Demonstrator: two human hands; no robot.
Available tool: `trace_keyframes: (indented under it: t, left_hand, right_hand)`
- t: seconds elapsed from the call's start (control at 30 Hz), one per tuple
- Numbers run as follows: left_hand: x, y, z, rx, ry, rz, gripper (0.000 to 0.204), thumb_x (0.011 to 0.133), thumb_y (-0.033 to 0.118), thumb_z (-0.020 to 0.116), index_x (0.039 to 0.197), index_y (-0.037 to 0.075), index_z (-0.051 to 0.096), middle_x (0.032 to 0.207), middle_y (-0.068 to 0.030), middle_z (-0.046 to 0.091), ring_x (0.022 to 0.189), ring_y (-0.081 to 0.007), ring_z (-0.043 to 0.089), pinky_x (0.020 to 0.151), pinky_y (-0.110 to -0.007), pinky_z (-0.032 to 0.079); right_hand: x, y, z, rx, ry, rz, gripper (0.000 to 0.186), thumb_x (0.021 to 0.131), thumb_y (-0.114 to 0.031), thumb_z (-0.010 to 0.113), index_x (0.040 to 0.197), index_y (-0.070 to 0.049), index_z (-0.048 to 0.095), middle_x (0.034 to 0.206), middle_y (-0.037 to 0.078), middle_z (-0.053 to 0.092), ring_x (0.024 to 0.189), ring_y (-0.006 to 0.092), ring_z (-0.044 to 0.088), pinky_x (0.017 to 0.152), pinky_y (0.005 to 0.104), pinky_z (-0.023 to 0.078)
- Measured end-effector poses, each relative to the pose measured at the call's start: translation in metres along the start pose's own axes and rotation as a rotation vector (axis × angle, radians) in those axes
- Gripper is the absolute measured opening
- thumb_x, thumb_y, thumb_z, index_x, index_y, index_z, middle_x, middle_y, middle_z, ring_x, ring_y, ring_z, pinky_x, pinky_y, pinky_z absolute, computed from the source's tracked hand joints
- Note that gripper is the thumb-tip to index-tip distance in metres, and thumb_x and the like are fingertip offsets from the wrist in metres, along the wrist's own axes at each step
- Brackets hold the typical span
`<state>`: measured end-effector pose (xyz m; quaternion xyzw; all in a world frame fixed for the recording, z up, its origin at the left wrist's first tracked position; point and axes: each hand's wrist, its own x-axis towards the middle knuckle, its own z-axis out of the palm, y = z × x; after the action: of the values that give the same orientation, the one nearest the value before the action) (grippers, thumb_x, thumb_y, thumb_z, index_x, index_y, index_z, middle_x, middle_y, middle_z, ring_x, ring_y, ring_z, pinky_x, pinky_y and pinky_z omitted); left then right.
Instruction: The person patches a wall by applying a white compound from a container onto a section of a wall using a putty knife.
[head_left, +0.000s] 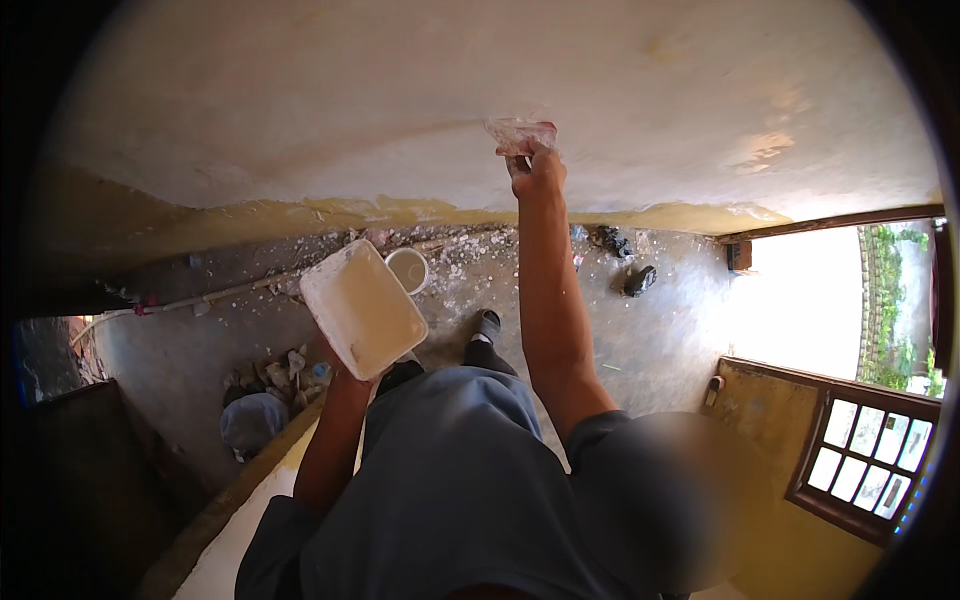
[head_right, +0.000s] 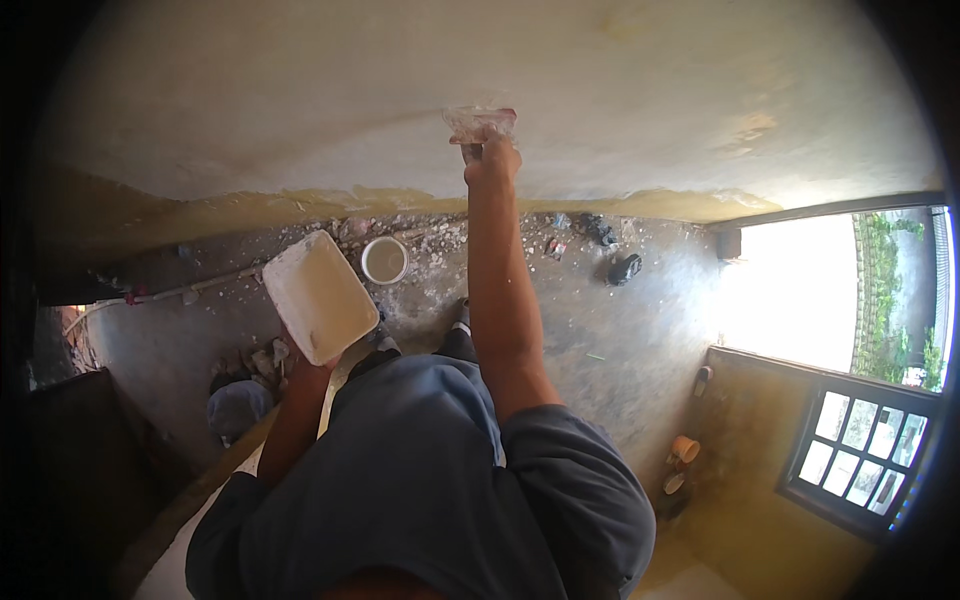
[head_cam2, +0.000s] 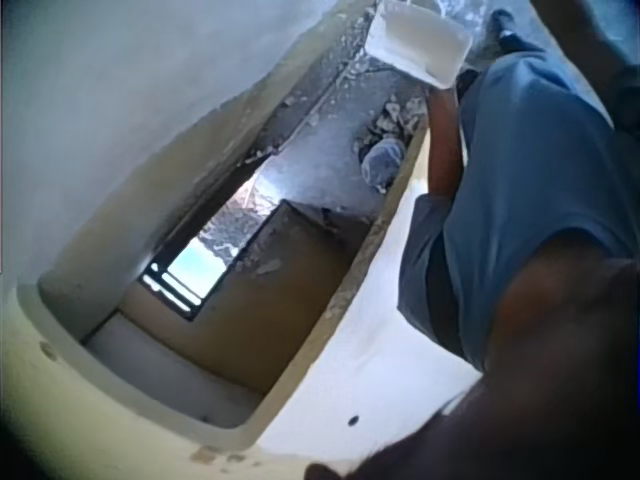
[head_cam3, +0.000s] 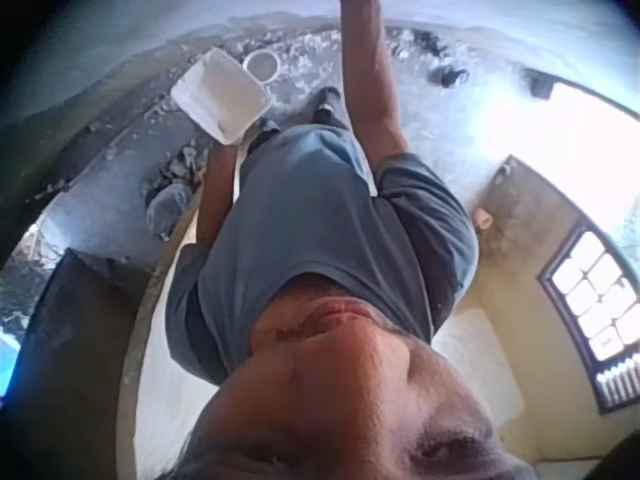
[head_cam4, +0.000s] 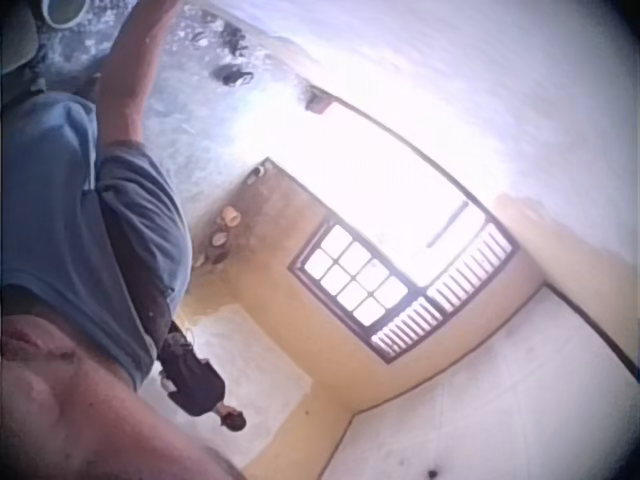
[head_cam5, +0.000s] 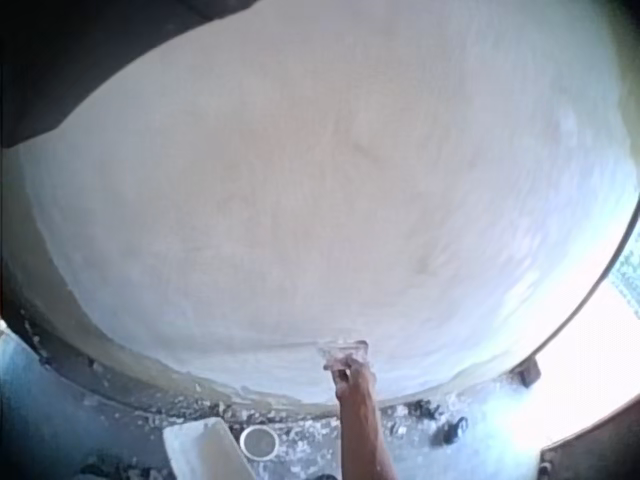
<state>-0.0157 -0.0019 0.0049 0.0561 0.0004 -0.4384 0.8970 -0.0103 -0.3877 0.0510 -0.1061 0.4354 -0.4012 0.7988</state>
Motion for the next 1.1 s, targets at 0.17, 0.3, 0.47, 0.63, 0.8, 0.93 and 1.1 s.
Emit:
trace_keyframes:
  t: [0.17,0.3,0.47,0.63,0.8,0.93,1.1]
  left_hand:
    - [0.012,-0.009,0.025,-0.049,0.171,0.039,0.071,0.092,0.057,0.043,0.148,0.015,0.031,0.145,-0.0118,0.042,0.13,-0.0373,0.044,0.105,-0.058,0.038]
    - [0.016,-0.012,0.015,-0.035,-0.04,0.02,0.072,0.091,0.055,0.048,0.147,0.013,0.032,0.144,-0.0123,0.043,0.13,-0.037,0.044,0.104,-0.058,0.039]
    - [0.022,-0.015,0.022,0.052,0.002,0.027,0.071,0.09,0.054,0.049,0.147,0.013,0.033,0.144,-0.0127,0.043,0.13,-0.0368,0.044,0.104,-0.057,0.04]
    - [0.022,-0.01,0.007,-0.027,0.069,-0.046,0.071,0.091,0.056,0.047,0.147,0.014,0.033,0.145,-0.0126,0.042,0.131,-0.0373,0.043,0.105,-0.059,0.036]
    - [0.029,-0.01,0.004,-0.193,-0.028,-0.116,0.067,0.093,0.055,0.04,0.146,0.014,0.034,0.146,-0.0134,0.041,0.132,-0.0381,0.041,0.106,-0.06,0.034]
    - [0.065,-0.024,0.026,-0.181,0.044,-0.218,0.063,0.096,0.055,0.036,0.143,0.014,0.039,0.144,-0.0097,0.044,0.13,-0.0358,0.043,0.106,-0.058,0.035]
    - [0.09,-0.052,0.065,-0.489,-0.097,-0.355,0.06,0.095,0.054,0.041,0.14,0.015,0.043,0.141,-0.002,0.047,0.128,-0.0266,0.045,0.11,-0.048,0.033]
  right_hand:
    - [-0.016,-0.009,0.017,-0.007,-0.003,-0.048,0.036,0.086,0.007,0.053,0.121,0.008,0.044,0.116,0.019,0.051,0.101,0.0404,0.06,0.081,0.0547,0.059]
    - [-0.023,-0.016,0.03,0.005,-0.029,-0.079,0.039,0.084,0.008,0.054,0.122,0.01,0.043,0.118,0.021,0.051,0.101,0.0399,0.061,0.08,0.0526,0.06]
    - [-0.046,-0.023,0.048,-0.049,-0.038,-0.195,0.037,0.084,0.007,0.056,0.119,0.01,0.046,0.116,0.021,0.053,0.099,0.0361,0.062,0.081,0.0471,0.061]
    - [-0.112,-0.023,0.045,-0.381,-0.345,-0.37,0.026,0.089,-0.005,0.06,0.111,0.007,0.055,0.099,0.014,0.062,0.089,0.0259,0.065,0.073,0.044,0.06]
    - [-0.198,-0.014,-0.033,-0.445,-0.47,-0.008,0.021,0.09,-0.008,0.06,0.107,0.005,0.06,0.088,0.012,0.064,0.07,0.0188,0.063,0.062,0.0327,0.056]
    - [-0.213,-0.028,-0.028,-0.97,-0.556,-0.093,0.019,0.087,-0.01,0.066,0.1,0.004,0.063,0.081,0.009,0.067,0.061,0.016,0.062,0.051,0.0281,0.05]
    - [-0.203,-0.009,-0.032,-1.477,-0.642,-0.633,0.029,0.082,-0.009,0.068,0.108,0.002,0.061,0.084,0.014,0.07,0.065,0.0242,0.067,0.057,0.0383,0.052]
